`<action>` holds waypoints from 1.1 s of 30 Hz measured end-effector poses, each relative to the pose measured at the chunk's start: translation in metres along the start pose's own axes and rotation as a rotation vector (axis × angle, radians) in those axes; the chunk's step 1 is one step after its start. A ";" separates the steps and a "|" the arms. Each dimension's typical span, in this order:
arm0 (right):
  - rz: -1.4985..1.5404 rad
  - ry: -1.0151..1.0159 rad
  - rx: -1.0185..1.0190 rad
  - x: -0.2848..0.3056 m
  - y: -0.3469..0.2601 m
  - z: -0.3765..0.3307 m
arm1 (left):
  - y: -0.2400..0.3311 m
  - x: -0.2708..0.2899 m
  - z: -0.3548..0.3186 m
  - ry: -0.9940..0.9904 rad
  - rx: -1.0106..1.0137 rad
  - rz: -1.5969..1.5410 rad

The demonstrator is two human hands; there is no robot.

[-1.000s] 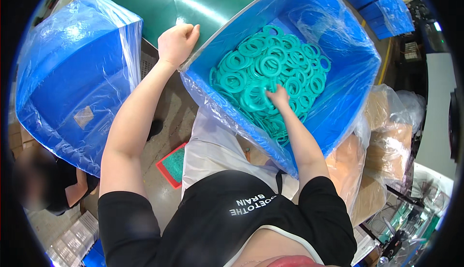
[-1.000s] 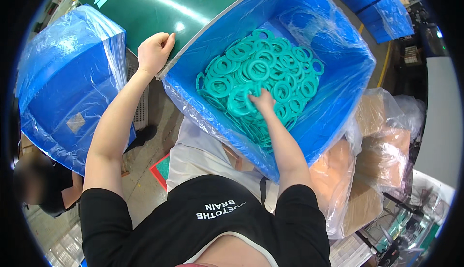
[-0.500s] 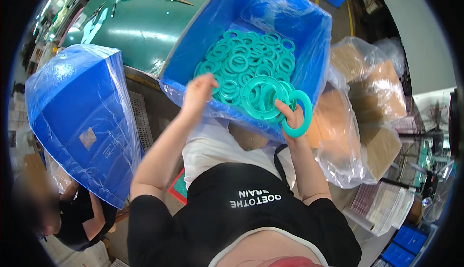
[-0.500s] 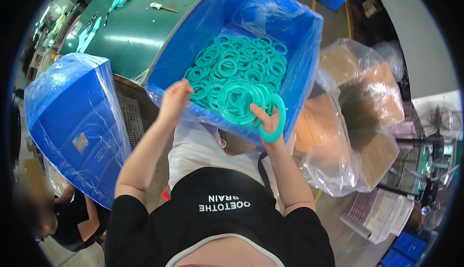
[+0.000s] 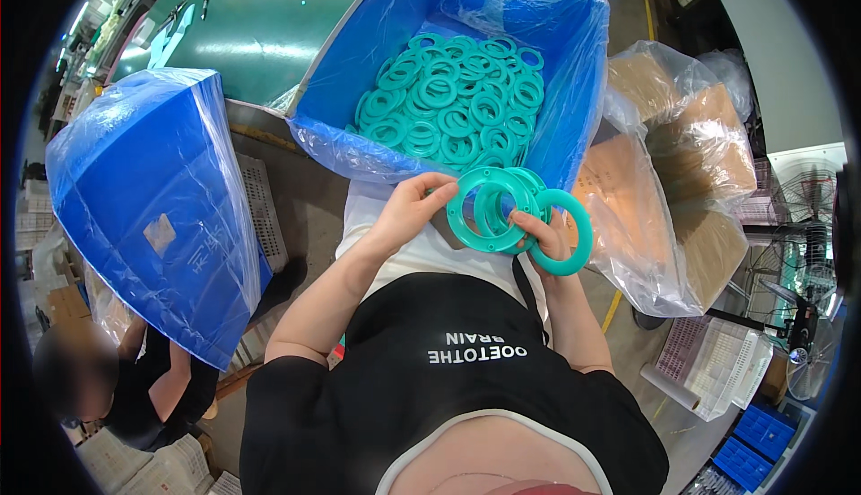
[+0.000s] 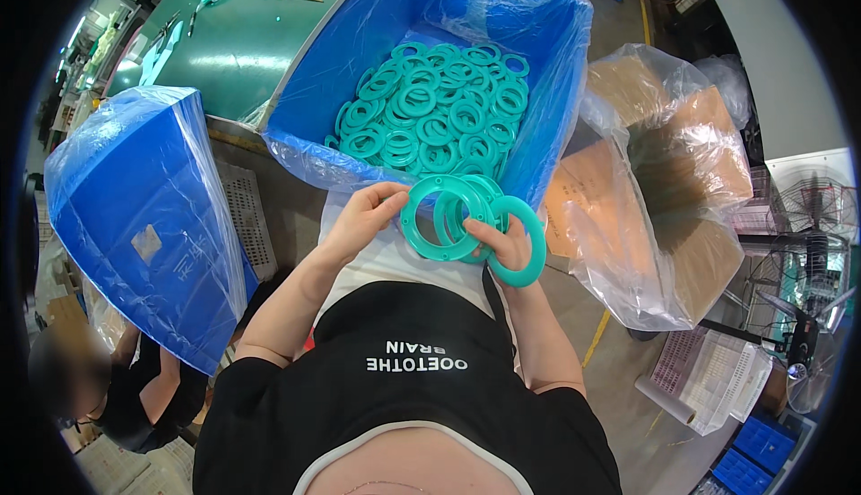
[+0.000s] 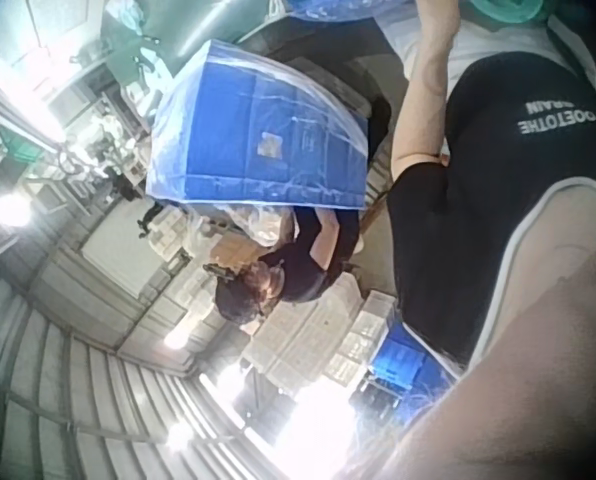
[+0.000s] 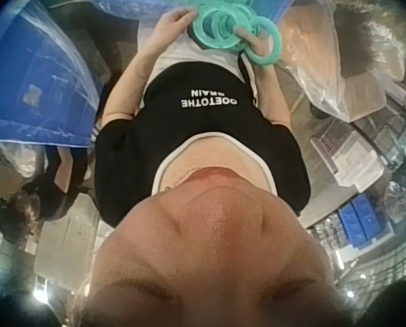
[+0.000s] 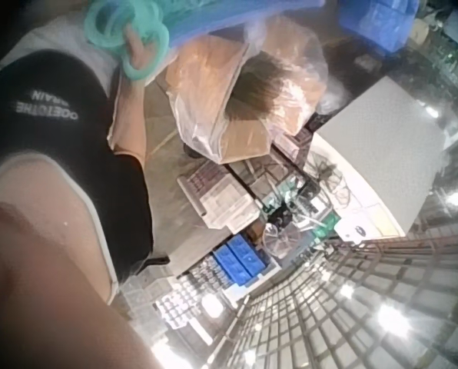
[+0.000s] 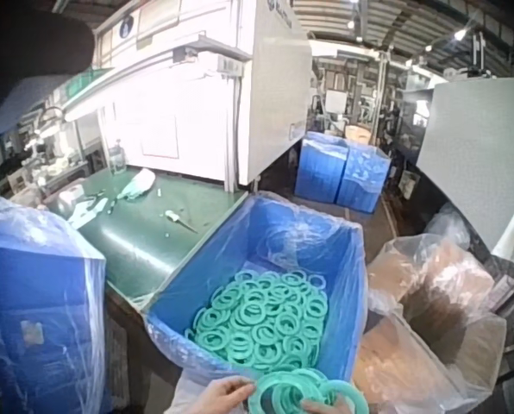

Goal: Sort and inspect green plastic rings from a large blue bin into smaller batches.

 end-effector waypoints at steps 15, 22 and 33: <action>-0.136 -0.035 0.011 -0.013 -0.014 -0.016 | -0.021 -0.015 -0.001 -0.056 -0.079 -0.027; -0.255 0.115 0.045 -0.003 -0.051 -0.030 | 0.022 -0.005 -0.009 0.209 -0.664 0.504; 0.706 -0.149 0.276 0.031 -0.034 0.000 | -0.047 -0.037 0.000 -0.233 0.252 -0.726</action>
Point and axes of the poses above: each hand's wrist, its own z-axis towards the middle knuckle, its own x-axis out of the back of the hand, y = z × x, the point moved 7 cm from there along z, towards the middle knuckle, and after that the axes turned 2 degrees about -y, right-handed, at the moved point
